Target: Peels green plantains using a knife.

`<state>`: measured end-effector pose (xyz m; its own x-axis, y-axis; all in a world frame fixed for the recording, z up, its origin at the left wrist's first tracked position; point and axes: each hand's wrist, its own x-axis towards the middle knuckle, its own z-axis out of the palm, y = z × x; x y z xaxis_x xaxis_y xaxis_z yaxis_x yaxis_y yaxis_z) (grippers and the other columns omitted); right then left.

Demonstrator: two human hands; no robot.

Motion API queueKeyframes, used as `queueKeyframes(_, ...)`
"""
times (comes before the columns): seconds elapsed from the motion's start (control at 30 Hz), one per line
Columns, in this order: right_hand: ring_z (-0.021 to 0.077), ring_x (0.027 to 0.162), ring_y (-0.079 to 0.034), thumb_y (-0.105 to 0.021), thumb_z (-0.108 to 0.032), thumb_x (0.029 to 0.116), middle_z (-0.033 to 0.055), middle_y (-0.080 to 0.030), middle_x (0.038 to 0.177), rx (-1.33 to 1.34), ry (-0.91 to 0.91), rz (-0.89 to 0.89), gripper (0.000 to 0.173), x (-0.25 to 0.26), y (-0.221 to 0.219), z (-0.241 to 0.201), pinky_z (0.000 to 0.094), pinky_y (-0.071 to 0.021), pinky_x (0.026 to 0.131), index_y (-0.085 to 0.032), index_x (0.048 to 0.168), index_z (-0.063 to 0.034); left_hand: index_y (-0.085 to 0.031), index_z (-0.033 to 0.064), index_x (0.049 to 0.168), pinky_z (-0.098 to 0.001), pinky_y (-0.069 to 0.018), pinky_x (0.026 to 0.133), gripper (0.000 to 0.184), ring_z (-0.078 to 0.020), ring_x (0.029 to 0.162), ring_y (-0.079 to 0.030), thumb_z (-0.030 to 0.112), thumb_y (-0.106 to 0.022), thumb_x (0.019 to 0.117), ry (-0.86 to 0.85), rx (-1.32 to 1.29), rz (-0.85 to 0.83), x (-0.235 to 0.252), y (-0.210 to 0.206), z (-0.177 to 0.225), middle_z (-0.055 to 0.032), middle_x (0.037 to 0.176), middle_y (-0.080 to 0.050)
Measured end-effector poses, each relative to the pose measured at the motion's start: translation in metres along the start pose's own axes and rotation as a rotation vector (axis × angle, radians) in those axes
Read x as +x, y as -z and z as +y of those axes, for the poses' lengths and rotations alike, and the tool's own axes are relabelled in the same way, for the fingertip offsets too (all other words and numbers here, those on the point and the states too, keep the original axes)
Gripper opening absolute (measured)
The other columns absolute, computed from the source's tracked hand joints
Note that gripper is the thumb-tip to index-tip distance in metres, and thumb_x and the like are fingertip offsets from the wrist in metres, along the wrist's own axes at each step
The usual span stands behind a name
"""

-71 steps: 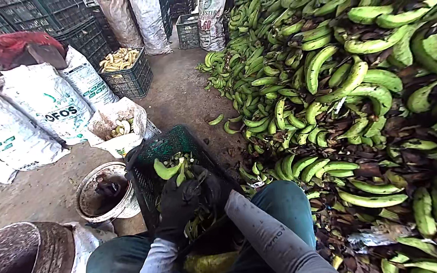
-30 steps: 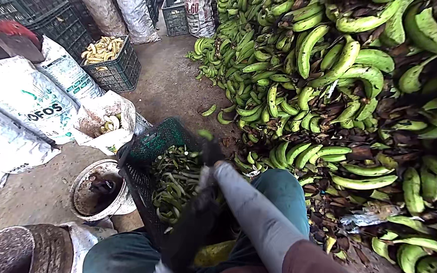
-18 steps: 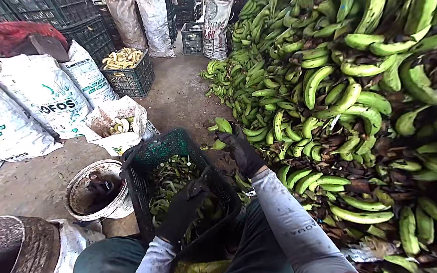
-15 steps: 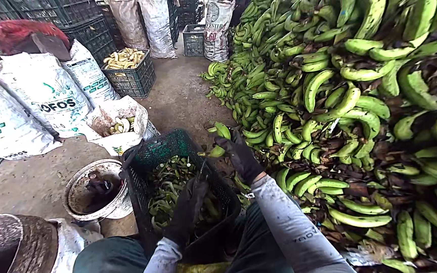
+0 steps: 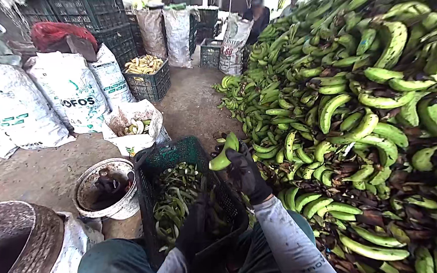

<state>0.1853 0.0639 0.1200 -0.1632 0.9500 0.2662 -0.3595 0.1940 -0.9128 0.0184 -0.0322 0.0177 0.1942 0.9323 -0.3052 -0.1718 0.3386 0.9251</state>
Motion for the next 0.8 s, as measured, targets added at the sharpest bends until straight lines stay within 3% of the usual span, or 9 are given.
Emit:
queueKeyframes(0.1, 0.0209, 0.086, -0.07, -0.051, -0.039, 0.0961, 0.009, -0.069, 0.106, 0.125, -0.054, 0.007, 0.051, 0.006, 0.016, 0.011, 0.0388, -0.0605, 0.074, -0.049, 0.14, -0.0134, -0.045, 0.0066, 0.143, -0.0229, -0.0518, 0.057, 0.057, -0.0077, 0.064, -0.058, 0.049, -0.036, 0.1065, -0.137, -0.047, -0.036, -0.01, 0.004, 0.006, 0.0001, 0.083, -0.062)
queueKeyframes(0.2, 0.0153, 0.067, -0.066, -0.036, -0.041, 0.1046, 0.0051, -0.067, 0.089, 0.152, -0.082, 0.068, 0.042, 0.012, 0.011, 0.011, 0.0318, -0.0594, 0.059, -0.057, 0.13, -0.0138, -0.044, 0.0037, 0.142, -0.0225, -0.0529, 0.061, 0.052, -0.0083, 0.067, -0.06, 0.042, -0.042, 0.1061, -0.242, -0.03, -0.059, -0.016, -0.005, 0.04, 0.0006, 0.083, -0.062)
queueKeyframes(0.27, 0.0131, 0.06, -0.063, -0.032, -0.038, 0.1053, 0.0035, -0.064, 0.08, 0.144, -0.1, 0.079, 0.042, 0.011, 0.007, 0.015, 0.0288, -0.0577, 0.055, -0.057, 0.128, -0.0124, -0.047, 0.0041, 0.14, -0.0212, -0.052, 0.061, 0.045, -0.0072, 0.068, -0.059, 0.034, -0.044, 0.1072, -0.24, -0.017, -0.055, -0.024, -0.012, 0.048, 0.0018, 0.084, -0.061)
queueKeyframes(0.4, 0.0116, 0.065, -0.062, -0.036, -0.041, 0.1027, 0.0019, -0.062, 0.079, 0.011, -0.05, 0.056, 0.045, 0.01, 0.008, 0.028, 0.0284, -0.0569, 0.062, -0.056, 0.129, -0.0103, -0.05, 0.0059, 0.138, -0.022, -0.0524, 0.065, 0.044, -0.0064, 0.073, -0.06, 0.037, -0.048, 0.1062, -0.288, 0.034, -0.047, -0.029, -0.016, 0.045, 0.0025, 0.088, -0.061)
queueKeyframes(0.5, 0.01, 0.071, -0.063, -0.04, -0.046, 0.1024, 0.0014, -0.065, 0.086, -0.09, -0.039, 0.073, 0.047, 0.008, 0.014, 0.034, 0.0272, -0.0565, 0.065, -0.057, 0.13, -0.0118, -0.054, 0.0118, 0.138, -0.0253, -0.0542, 0.072, 0.057, -0.0047, 0.083, -0.061, 0.055, -0.053, 0.1007, -0.389, 0.327, 0.047, -0.024, -0.002, 0.059, 0.0032, 0.104, -0.065)
queueKeyframes(0.6, 0.0099, 0.075, -0.062, -0.038, -0.044, 0.1029, 0.0014, -0.065, 0.089, -0.215, -0.043, 0.079, 0.049, 0.007, 0.018, 0.035, 0.0285, -0.0552, 0.07, -0.058, 0.133, -0.0111, -0.056, 0.0176, 0.144, -0.0418, -0.0554, 0.091, 0.07, -0.0147, 0.106, -0.066, 0.069, -0.042, 0.0988, -0.437, 0.78, 0.108, -0.023, 0.015, 0.08, -0.0045, 0.125, -0.067)
queueKeyframes(0.73, 0.0097, 0.07, -0.06, -0.034, -0.049, 0.1041, 0.0012, -0.064, 0.085, -0.253, -0.034, 0.071, 0.053, 0.005, 0.019, 0.037, 0.028, -0.0546, 0.067, -0.058, 0.131, -0.0105, -0.058, 0.0164, 0.144, -0.0508, -0.0543, 0.094, 0.071, -0.0259, 0.111, -0.067, 0.069, -0.039, 0.0998, -0.533, 1.041, 0.101, -0.018, 0.021, 0.087, -0.0113, 0.127, -0.067)
queueKeyframes(0.8, 0.0092, 0.068, -0.059, -0.034, -0.047, 0.1044, 0.0012, -0.063, 0.085, -0.206, -0.072, 0.073, 0.052, 0.004, 0.017, 0.038, 0.027, -0.0542, 0.065, -0.057, 0.134, -0.0114, -0.057, 0.0159, 0.146, -0.0523, -0.0525, 0.098, 0.071, -0.0281, 0.116, -0.065, 0.067, -0.04, 0.1001, -0.502, 1.074, 0.064, -0.016, 0.021, 0.089, -0.0127, 0.129, -0.066)
